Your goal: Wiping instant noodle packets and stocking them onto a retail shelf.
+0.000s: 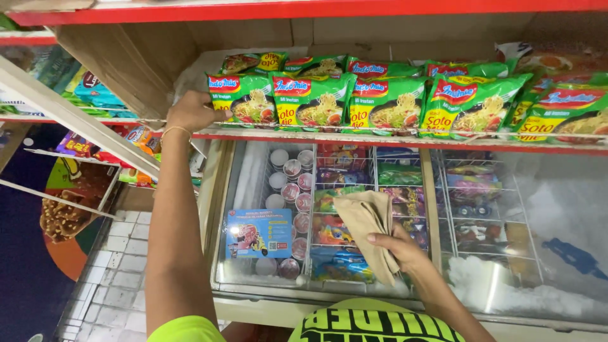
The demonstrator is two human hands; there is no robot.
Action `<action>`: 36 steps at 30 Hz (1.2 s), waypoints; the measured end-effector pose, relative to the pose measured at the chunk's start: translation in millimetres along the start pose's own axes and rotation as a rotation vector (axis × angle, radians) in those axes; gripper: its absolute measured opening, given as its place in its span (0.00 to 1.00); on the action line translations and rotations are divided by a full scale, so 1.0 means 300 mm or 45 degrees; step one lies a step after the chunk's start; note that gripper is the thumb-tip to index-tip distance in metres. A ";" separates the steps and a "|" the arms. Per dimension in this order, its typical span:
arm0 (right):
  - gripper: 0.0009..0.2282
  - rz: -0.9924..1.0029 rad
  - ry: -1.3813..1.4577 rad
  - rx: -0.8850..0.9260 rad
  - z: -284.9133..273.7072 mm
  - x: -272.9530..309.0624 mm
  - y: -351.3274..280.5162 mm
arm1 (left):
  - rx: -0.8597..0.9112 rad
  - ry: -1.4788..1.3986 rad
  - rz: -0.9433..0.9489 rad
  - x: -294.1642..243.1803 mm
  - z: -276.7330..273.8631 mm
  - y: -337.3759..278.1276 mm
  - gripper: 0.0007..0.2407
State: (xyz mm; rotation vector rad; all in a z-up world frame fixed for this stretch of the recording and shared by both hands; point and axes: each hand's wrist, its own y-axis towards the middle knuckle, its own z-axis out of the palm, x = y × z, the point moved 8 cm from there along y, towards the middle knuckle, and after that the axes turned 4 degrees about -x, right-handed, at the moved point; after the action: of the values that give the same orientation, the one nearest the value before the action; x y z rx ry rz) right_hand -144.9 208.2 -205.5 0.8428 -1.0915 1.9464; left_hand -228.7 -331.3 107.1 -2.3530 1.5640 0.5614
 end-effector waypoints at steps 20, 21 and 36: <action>0.29 0.312 0.700 0.383 0.024 -0.097 -0.331 | -1.240 -0.801 -0.470 0.115 0.902 -1.561 0.06; 0.30 0.374 0.638 0.381 0.022 -0.140 -0.319 | -1.201 -0.729 -0.634 0.156 0.999 -1.686 0.06; 0.29 0.824 0.109 0.497 0.200 -0.550 -0.381 | -0.240 -0.438 -1.619 0.628 1.931 -2.444 0.10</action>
State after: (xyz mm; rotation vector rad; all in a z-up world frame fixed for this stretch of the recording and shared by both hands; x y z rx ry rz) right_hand 46.6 150.4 -268.0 0.6342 -1.0267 2.7733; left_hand 412.5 39.8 -492.5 -2.5712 -0.2530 0.6913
